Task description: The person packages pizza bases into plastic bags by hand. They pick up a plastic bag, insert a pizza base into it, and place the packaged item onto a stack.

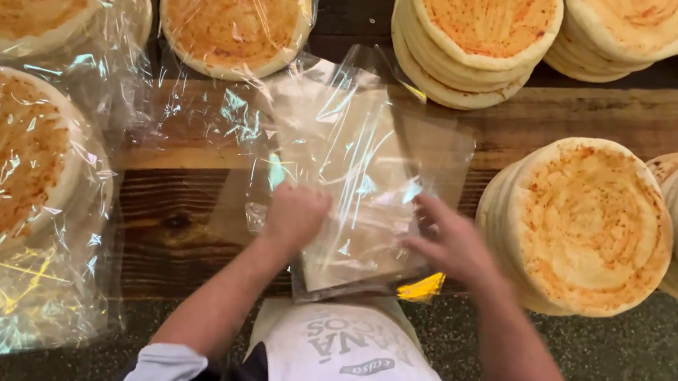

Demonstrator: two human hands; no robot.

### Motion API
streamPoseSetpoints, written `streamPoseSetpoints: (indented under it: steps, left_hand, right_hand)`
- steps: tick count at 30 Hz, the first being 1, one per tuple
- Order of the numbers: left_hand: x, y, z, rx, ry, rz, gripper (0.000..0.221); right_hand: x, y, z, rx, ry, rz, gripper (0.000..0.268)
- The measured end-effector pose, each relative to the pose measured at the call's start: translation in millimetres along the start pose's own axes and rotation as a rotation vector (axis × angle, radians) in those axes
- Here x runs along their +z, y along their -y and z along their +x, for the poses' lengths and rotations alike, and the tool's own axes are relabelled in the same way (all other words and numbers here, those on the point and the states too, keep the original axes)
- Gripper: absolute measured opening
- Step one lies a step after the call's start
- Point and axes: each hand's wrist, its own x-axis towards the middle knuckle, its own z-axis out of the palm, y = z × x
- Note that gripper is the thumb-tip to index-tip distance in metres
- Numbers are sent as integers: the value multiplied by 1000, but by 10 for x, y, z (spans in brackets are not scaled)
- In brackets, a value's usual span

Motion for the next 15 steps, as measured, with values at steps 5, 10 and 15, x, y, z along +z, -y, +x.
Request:
streamPoseSetpoints:
  steps: [5,10,15]
  left_hand:
    - [-729,-104,684,-169,102,-96,21]
    - [-943,-240,1199,-434,843,-343,37]
    - [-1096,-247,1512,-601,807,-590,46]
  right_hand:
    - [-1660,-191,265,252,-345,-539,55]
    - [-2362,-596,527,682,-80,-595,78]
    - [-2598,-785,623,643,-74,-399,30]
